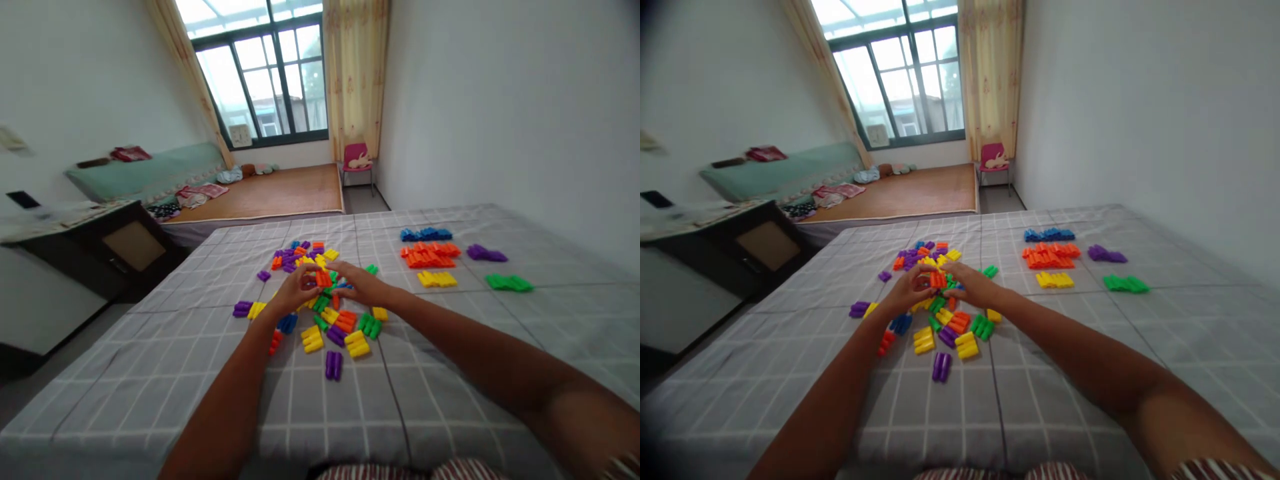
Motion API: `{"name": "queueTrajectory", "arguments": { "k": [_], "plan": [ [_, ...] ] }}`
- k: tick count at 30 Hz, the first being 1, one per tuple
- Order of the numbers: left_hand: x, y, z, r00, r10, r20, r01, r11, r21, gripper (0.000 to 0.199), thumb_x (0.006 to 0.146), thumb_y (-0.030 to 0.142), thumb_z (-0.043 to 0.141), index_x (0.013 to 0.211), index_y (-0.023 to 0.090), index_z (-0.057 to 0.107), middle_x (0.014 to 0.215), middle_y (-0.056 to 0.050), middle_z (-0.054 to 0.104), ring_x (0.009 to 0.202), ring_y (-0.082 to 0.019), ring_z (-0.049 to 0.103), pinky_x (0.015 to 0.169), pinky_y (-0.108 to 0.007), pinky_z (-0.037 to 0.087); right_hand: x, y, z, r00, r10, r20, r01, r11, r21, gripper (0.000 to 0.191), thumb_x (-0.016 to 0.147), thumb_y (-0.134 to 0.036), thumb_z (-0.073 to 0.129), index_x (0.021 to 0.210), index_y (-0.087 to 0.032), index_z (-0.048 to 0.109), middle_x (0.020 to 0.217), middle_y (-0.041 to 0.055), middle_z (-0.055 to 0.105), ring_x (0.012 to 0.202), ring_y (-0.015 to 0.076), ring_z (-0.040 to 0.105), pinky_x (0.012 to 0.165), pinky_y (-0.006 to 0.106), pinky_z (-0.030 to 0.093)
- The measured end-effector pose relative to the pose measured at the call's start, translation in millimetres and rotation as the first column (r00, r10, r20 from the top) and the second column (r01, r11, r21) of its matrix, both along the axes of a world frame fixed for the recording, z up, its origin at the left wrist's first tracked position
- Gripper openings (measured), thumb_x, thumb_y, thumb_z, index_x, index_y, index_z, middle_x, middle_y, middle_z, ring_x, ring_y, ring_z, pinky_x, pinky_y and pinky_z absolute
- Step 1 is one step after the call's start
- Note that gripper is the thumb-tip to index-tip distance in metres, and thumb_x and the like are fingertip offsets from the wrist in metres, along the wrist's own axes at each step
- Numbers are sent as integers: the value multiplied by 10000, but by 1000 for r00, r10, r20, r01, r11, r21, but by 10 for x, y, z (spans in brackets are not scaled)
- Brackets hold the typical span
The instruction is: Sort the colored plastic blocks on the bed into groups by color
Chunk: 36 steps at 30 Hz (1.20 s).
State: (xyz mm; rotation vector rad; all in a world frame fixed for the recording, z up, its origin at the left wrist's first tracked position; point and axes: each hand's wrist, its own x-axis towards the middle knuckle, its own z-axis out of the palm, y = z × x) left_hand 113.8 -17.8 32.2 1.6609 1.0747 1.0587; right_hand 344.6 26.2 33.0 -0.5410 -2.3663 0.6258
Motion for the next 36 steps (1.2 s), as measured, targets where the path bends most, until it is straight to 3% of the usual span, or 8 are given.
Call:
{"name": "queueTrajectory", "arguments": {
  "k": [5, 10, 14, 18, 22, 27, 32, 36],
  "plan": [
    [35, -51, -45, 998, -56, 22, 57, 994, -89, 499, 716, 303, 757, 1144, 205, 517, 1166, -93, 635, 1038, -229, 667, 858, -370, 568, -101, 16, -46, 999, -38, 21, 39, 999, -33, 417, 839, -261, 670, 1250, -243, 604, 1152, 98, 664, 963, 220, 655, 849, 372, 530],
    [-17, -72, -77, 995, -78, -68, 71, 992, -103, 602, 765, 343, 723, 1295, 208, 472, 1150, -116, 661, 1078, -253, 654, 844, -389, 572, 180, 70, -58, 993, -94, 76, 94, 995, 15, 435, 739, -257, 745, 1158, -181, 652, 1049, 98, 690, 875, 204, 665, 787, 339, 537],
    [-185, -45, -54, 982, 45, -185, -49, 999, -18, 542, 772, 465, 695, 1218, 180, 574, 1153, -131, 674, 1059, -273, 660, 861, -427, 568, 925, 342, 103, 939, -330, 100, 331, 943, 2, 387, 760, -284, 693, 1129, -169, 662, 1020, 83, 708, 804, 171, 670, 706, 281, 531],
    [-361, -10, 5, 963, 170, -211, -164, 985, 45, 541, 733, 565, 696, 1096, 166, 659, 1094, -121, 705, 1015, -282, 671, 847, -429, 570, 2013, 613, 248, 740, -637, 216, 627, 770, 120, 341, 741, -294, 673, 1063, -183, 691, 980, 68, 723, 737, 179, 656, 667, 279, 517],
    [-414, -16, 70, 952, 224, -209, -215, 975, 65, 530, 745, 575, 684, 1078, 163, 680, 999, -111, 732, 983, -274, 684, 865, -414, 559, 2693, 668, 151, 593, -730, 340, 714, 672, 198, 360, 718, -290, 659, 1065, -200, 689, 963, 53, 716, 714, 163, 649, 647, 255, 512],
    [-487, -13, 61, 929, 283, -238, -269, 959, 92, 502, 756, 571, 667, 1057, 170, 695, 1060, -117, 722, 990, -271, 683, 864, -401, 558, 2738, 660, -59, 587, -688, 426, 667, 710, 226, 422, 687, -279, 686, 1103, -213, 697, 1094, 85, 706, 957, 236, 662, 845, 334, 523],
    [-607, -1, 15, 917, 316, -244, -297, 948, 112, 494, 770, 563, 649, 1073, 174, 690, 1052, -116, 728, 984, -273, 688, 858, -412, 559, 2646, 638, -40, 663, -622, 416, 613, 770, 176, 410, 708, -307, 672, 1108, -228, 712, 1082, 97, 707, 1064, 290, 631, 983, 444, 463],
    [-647, -3, 26, 912, 328, -246, -305, 944, 126, 482, 775, 553, 642, 1073, 177, 688, 1076, -117, 725, 997, -270, 686, 845, -400, 559, 2624, 560, 29, 606, -700, 378, 694, 698, 178, 355, 732, -360, 655, 1066, -264, 722, 978, 63, 719, 932, 258, 658, 897, 409, 500]
  ]
}}
